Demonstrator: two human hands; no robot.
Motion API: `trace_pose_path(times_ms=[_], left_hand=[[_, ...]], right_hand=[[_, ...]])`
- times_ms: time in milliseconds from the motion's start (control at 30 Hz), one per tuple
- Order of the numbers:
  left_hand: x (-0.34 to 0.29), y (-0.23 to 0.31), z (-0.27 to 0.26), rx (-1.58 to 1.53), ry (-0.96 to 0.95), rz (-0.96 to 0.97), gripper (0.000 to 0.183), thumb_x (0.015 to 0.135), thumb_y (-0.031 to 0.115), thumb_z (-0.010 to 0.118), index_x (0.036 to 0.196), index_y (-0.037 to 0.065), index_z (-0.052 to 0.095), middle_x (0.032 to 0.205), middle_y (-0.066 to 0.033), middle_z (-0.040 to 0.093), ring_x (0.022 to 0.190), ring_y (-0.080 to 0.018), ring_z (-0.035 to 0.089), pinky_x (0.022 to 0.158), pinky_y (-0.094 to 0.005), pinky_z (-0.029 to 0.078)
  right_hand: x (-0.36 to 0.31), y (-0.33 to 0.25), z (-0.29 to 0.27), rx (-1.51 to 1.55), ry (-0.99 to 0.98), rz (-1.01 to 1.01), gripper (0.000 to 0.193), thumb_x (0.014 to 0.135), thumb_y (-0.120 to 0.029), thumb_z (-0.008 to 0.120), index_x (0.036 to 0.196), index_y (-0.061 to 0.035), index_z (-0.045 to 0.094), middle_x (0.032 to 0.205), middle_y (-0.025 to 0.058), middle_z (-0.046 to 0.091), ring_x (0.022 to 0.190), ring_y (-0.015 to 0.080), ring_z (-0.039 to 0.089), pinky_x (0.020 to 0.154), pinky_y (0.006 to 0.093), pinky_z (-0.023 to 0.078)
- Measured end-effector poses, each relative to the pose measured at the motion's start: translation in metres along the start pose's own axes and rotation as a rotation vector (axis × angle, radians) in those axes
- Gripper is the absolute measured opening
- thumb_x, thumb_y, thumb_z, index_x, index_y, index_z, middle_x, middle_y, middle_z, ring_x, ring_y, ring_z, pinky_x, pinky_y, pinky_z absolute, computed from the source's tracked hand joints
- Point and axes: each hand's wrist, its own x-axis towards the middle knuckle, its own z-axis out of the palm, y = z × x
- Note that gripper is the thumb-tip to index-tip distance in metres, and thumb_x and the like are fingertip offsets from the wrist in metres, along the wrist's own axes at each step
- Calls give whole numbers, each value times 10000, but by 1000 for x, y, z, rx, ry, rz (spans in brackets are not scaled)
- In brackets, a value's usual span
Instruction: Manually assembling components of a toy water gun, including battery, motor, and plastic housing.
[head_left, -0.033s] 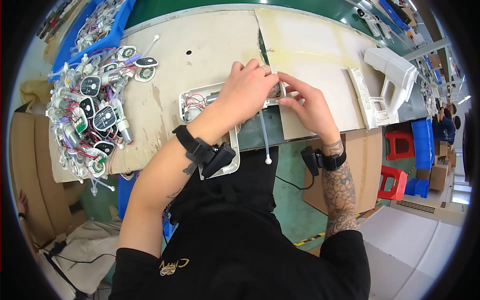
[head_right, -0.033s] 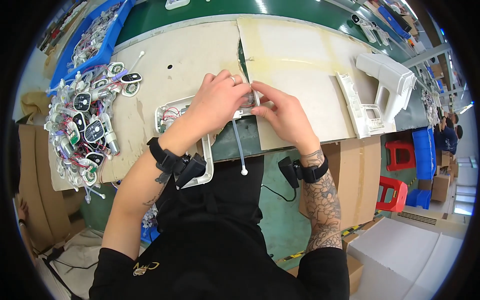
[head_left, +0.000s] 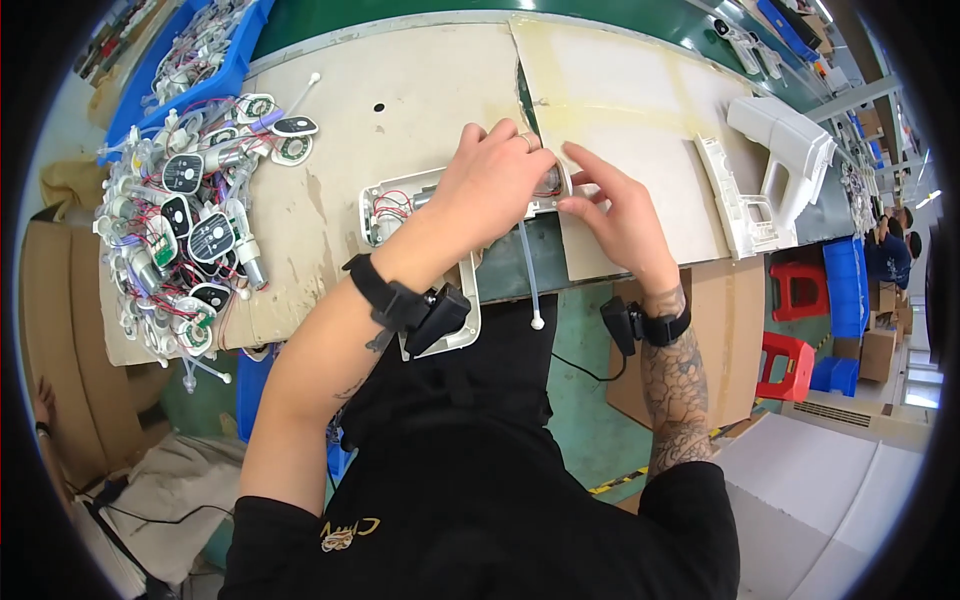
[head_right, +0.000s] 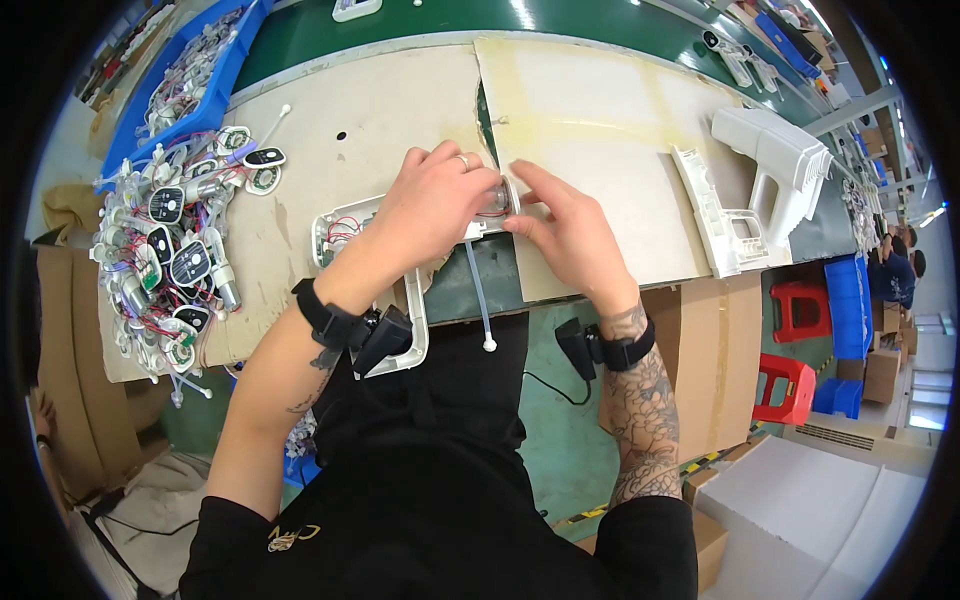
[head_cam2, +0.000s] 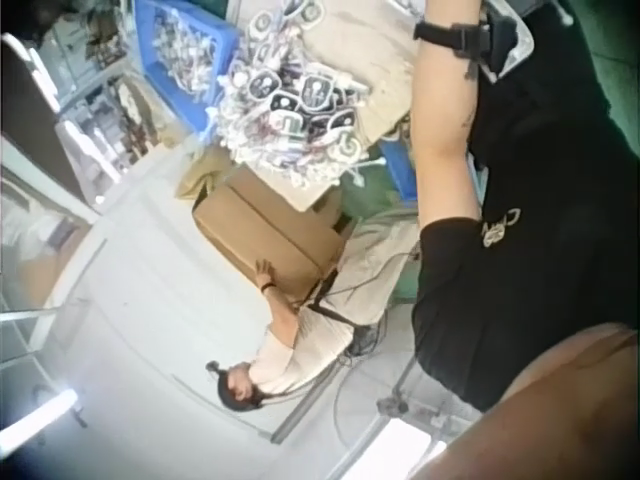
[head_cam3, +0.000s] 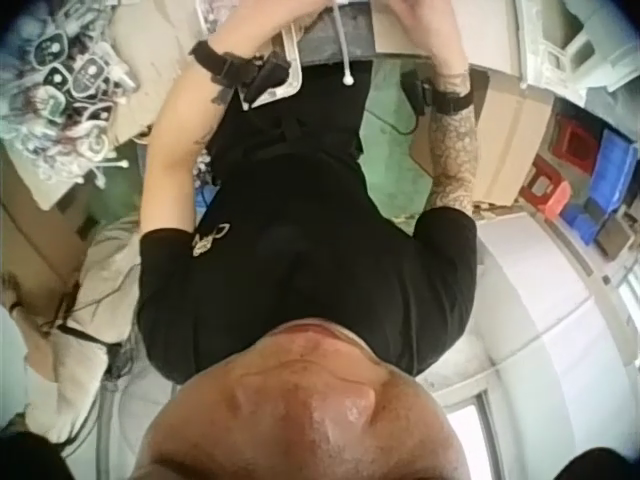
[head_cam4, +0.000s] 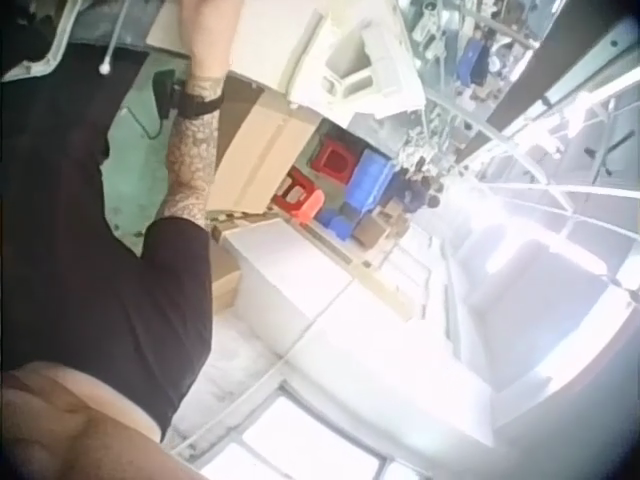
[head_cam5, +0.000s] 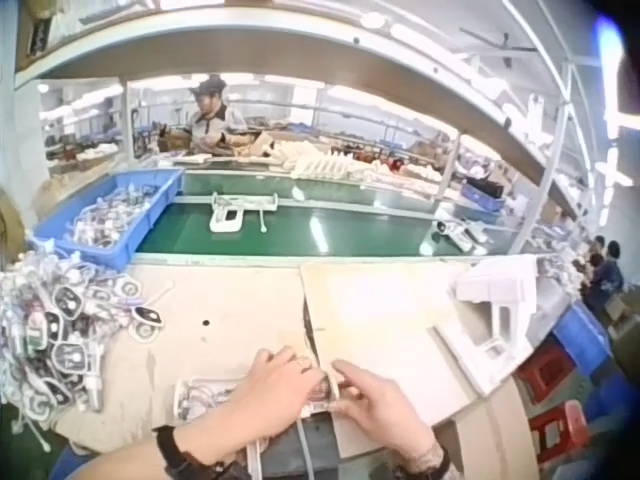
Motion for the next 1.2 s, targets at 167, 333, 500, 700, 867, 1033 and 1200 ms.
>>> trace_pose_path(times_ms=[167,333,500,700,867,1033,1200], left_hand=[[-31,-3,-39,17,182,20,265,894,105,666,1156,104,705,1099,-45,679,1122,-265,572,933,-439,427],[-69,24,-35,57,81,20,417,852,155,750,1258,91,681,1315,-153,581,1262,-362,503,1039,-507,388],[-76,26,-18,60,90,-2,508,842,161,769,1332,98,649,1356,-156,566,1309,-358,475,1069,-513,364],[-79,24,-20,43,71,-2,525,839,170,773,1344,101,645,1356,-162,563,1315,-360,472,1096,-526,350],[-85,24,-33,-12,94,-63,523,846,185,767,1343,84,640,1384,-185,548,1327,-393,461,1117,-559,336],[-114,-7,-59,55,202,-278,483,866,229,763,1306,61,655,1408,-204,532,1348,-415,443,1122,-573,324],[-123,-14,-49,208,163,-288,434,880,301,761,1232,55,696,1421,-223,522,1355,-438,432,1124,-572,314]], right_hand=[[-27,-26,2,-165,218,-28,464,859,-117,785,1299,-54,652,1000,145,702,823,286,669,745,373,544],[-34,-23,19,-165,23,-89,412,907,-164,742,1293,-53,650,872,163,708,797,339,682,698,416,541],[-30,-11,27,-275,-38,-106,416,928,-256,725,1277,-43,650,856,143,715,739,353,687,643,429,536],[-24,-10,25,-271,-57,-104,415,923,-317,727,1229,-42,668,805,143,708,737,351,691,637,428,543],[-25,-23,22,-218,-57,-37,393,913,-260,747,1232,-43,675,779,147,694,705,347,676,622,417,526],[-34,-35,14,-86,6,36,376,895,-164,767,1245,-51,688,714,136,649,623,313,623,591,393,489],[-31,-37,29,-50,42,-82,372,890,-144,770,1246,-67,698,688,124,629,601,288,606,567,394,468]])
